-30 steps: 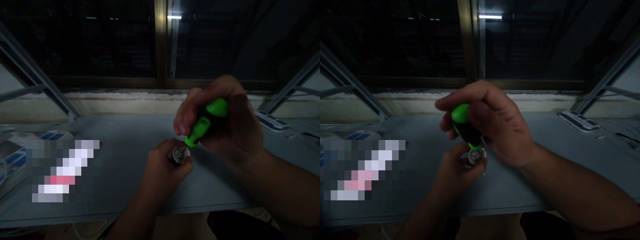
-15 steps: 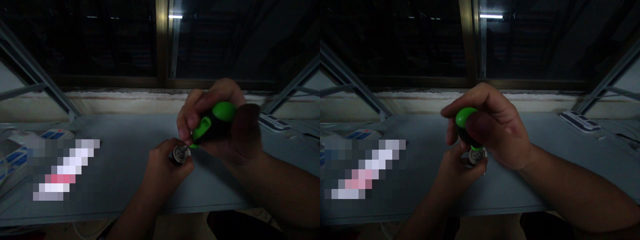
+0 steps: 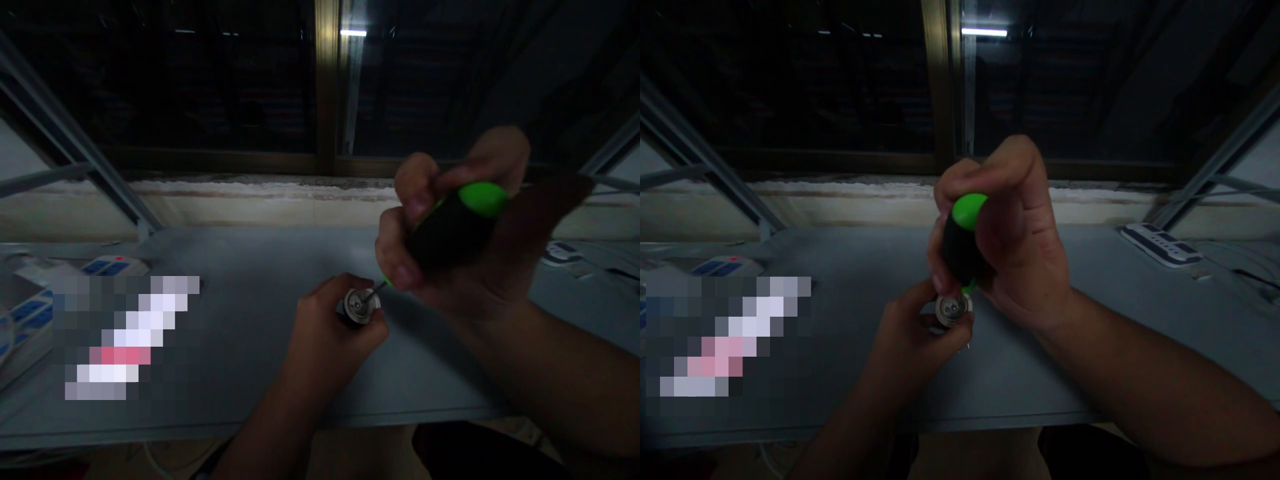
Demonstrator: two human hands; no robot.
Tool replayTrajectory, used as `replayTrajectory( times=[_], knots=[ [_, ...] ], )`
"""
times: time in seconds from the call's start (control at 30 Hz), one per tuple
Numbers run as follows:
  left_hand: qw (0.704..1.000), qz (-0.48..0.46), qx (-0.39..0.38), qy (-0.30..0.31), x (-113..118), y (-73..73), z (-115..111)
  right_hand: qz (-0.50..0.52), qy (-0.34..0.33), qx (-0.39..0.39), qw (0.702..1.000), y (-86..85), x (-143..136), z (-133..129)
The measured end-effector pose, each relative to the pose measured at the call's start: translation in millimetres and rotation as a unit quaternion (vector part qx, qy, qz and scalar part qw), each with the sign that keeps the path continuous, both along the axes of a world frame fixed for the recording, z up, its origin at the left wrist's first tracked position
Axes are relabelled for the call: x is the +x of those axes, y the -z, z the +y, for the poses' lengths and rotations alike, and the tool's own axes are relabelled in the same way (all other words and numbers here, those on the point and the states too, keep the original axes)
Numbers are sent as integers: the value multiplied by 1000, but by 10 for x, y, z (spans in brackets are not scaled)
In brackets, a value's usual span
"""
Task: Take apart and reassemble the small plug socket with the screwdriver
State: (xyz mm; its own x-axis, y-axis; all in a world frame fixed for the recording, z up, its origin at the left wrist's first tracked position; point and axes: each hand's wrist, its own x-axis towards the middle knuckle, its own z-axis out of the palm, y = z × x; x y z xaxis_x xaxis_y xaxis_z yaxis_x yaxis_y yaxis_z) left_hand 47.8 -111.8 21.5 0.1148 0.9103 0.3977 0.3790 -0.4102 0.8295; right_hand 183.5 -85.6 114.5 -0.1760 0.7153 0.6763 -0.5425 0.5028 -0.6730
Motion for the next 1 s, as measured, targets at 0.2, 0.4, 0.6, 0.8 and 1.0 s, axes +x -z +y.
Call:
replayTrajectory(
  times=[0.2, 0.4, 0.6, 0.8, 1.0],
  knots=[
    [1000, 9, -2, 16, 11, 42, 13, -51, -20, -33, 998, 110, 91, 64],
    [1000, 22, -4, 21, 10, 8, 17, 5, -53, -46, 998, 13, 29, -1],
    [1000, 10, -11, 19, 13, 0, 16, -2, 8, -5, 1000, 43, 47, 73],
    [1000, 4, -2, 23, 31, 0, -1, -12, -34, -43, 998, 10, 44, 79],
    [1000, 4, -7, 15, 21, -11, 10, 16, 5, -26, 1000, -55, -4, 20]
  ],
)
